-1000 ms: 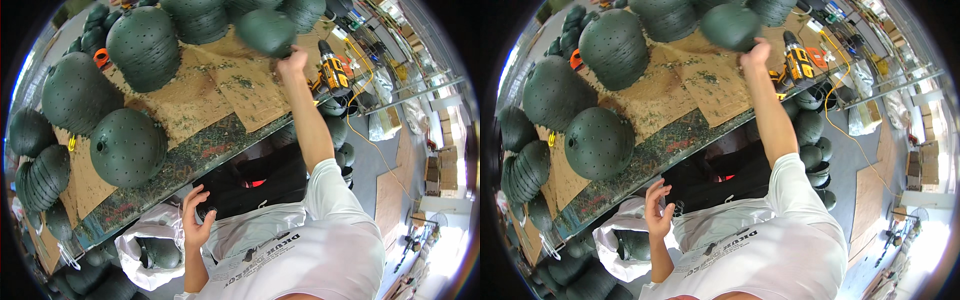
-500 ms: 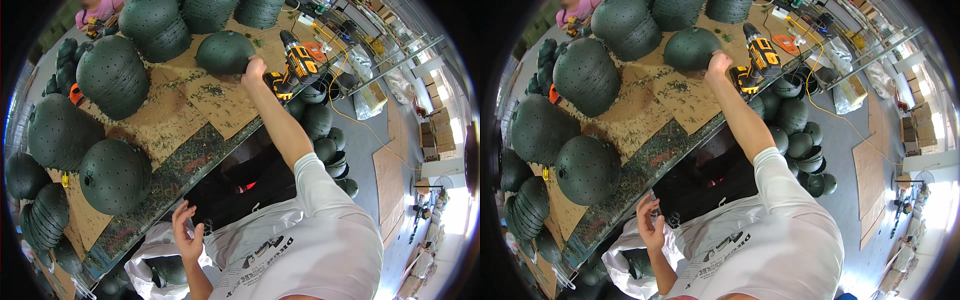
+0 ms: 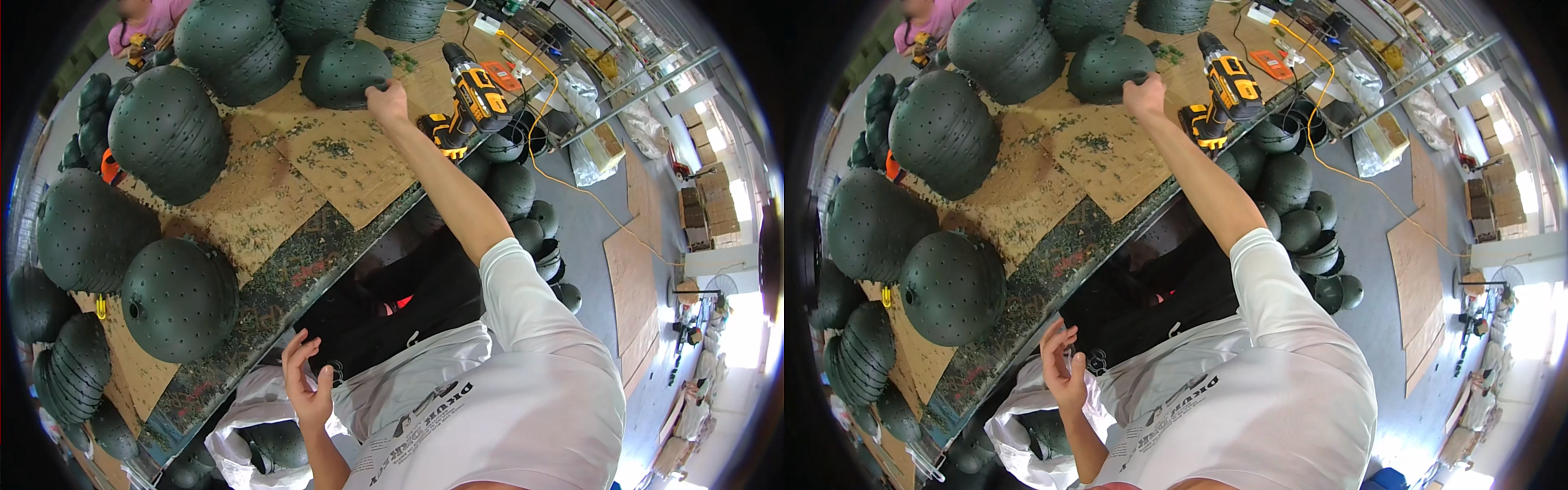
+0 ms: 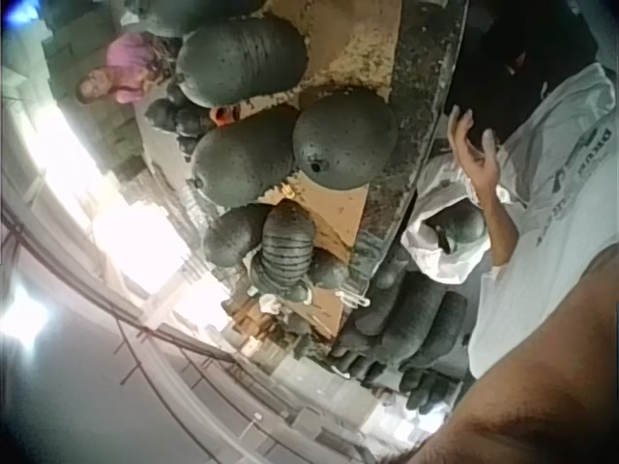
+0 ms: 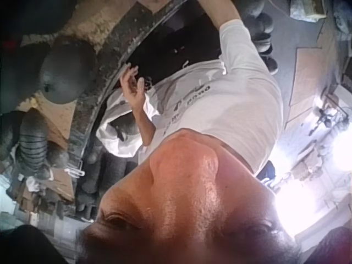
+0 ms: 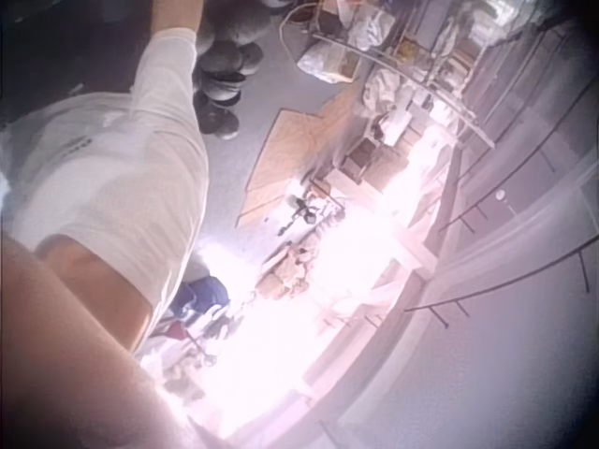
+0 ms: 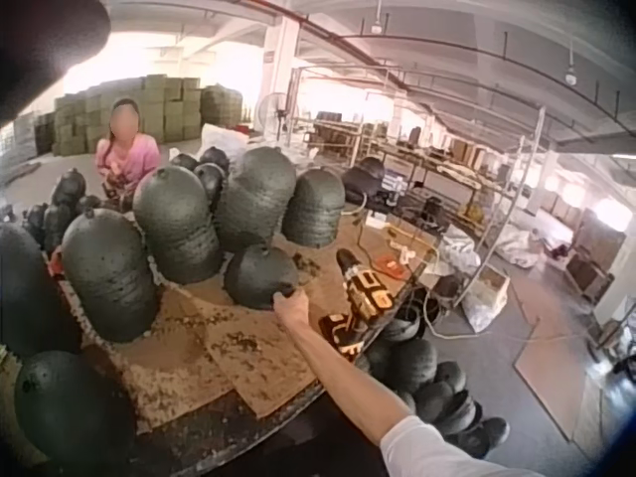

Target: Using a power drill to create ventilation or attachment holes in plastic helmet shells.

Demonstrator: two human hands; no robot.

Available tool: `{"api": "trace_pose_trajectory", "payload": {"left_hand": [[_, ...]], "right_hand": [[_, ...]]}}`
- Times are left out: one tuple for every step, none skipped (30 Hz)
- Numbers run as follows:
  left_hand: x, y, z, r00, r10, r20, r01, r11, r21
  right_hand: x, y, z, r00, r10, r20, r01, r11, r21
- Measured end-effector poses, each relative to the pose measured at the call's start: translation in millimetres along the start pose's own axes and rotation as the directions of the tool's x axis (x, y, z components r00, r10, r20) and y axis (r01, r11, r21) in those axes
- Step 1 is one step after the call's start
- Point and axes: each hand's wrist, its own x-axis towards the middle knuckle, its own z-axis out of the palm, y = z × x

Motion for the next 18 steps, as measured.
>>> {"api": "trace_pose_trajectory", "payload": {"left_hand": [[3.9,-0.7,1.2,1.000,0.007,0.009,-0.007,1.000,0.008],[6.8,-1.5,2.4,1.000,0.010,0.018,-0.010,1.000,0.005],[9.1,-2.2,3.3,0.999,0.024,0.021,-0.025,1.000,0.012],[8.8,-2.4,3.3,0.999,0.034,0.018,-0.034,0.999,0.023],[9.6,-2.2,2.9,0.999,0.029,0.016,-0.030,0.999,0.025],[12.0,-2.0,2.2,0.999,0.037,0.019,-0.037,0.999,0.026],[10.9,-0.4,1.3,0.999,0.038,0.014,-0.039,0.999,0.030],[10.2,0.4,0.4,1.000,0.026,0.002,-0.026,0.999,0.037],[12.1,0.8,-0.1,0.999,0.048,0.017,-0.049,0.998,0.037],[12.5,1.9,-0.9,0.998,0.066,0.024,-0.066,0.997,0.039],[12.0,4.4,-4.9,0.999,0.044,-0.003,-0.043,0.997,0.056],[13.6,9.0,-9.0,0.996,0.090,-0.011,-0.089,0.991,0.096],[20.4,13.5,-14.3,0.990,0.144,-0.011,-0.141,0.981,0.136],[24.2,19.9,-23.5,0.986,0.157,-0.053,-0.146,0.976,0.164],[29.9,26.1,-36.3,0.971,0.222,-0.088,-0.197,0.952,0.235],[39.9,42.1,-48.7,0.948,0.295,-0.116,-0.240,0.908,0.344],[45.6,48.4,-65.7,0.917,0.359,-0.175,-0.269,0.879,0.394],[55.7,56.3,-82.1,0.882,0.421,-0.211,-0.294,0.842,0.451]], "right_hand": [[-0.1,0.8,-2.4,0.997,-0.068,0.025,0.068,0.998,0.000],[-2.4,2.9,-2.3,0.998,-0.067,0.015,0.067,0.998,-0.002],[-5.4,5.2,-0.6,0.984,-0.176,0.008,0.176,0.978,-0.114],[-8.0,7.1,1.9,0.960,-0.280,0.022,0.278,0.934,-0.224],[-7.7,7.0,3.5,0.960,-0.277,0.026,0.276,0.935,-0.223],[-6.2,5.7,6.1,0.955,-0.290,0.064,0.293,0.886,-0.360],[-7.5,5.0,11.3,0.948,-0.296,0.114,0.313,0.816,-0.485],[-2.4,6.8,13.3,0.948,-0.290,0.131,0.316,0.818,-0.481],[7.9,6.1,8.9,0.956,-0.281,0.088,0.286,0.815,-0.503],[15.6,8.5,6.0,0.961,-0.272,0.054,0.260,0.812,-0.522],[16.3,6.8,4.2,0.955,-0.289,0.071,0.286,0.825,-0.488],[16.4,6.5,-1.3,0.948,-0.305,0.086,0.310,0.837,-0.451],[10.5,10.9,-7.0,0.884,-0.463,0.060,0.441,0.786,-0.433],[-2.3,18.1,-10.2,0.795,-0.606,0.036,0.564,0.716,-0.410],[-18.1,21.1,-14.4,0.789,-0.608,0.085,0.604,0.744,-0.285],[-38.0,20.6,-23.4,0.780,-0.612,0.130,0.626,0.764,-0.154],[-70.6,15.9,-34.9,0.798,-0.563,0.215,0.566,0.822,0.054],[-99.9,7.2,-53.4,0.821,-0.483,0.303,0.448,0.876,0.181]]}}
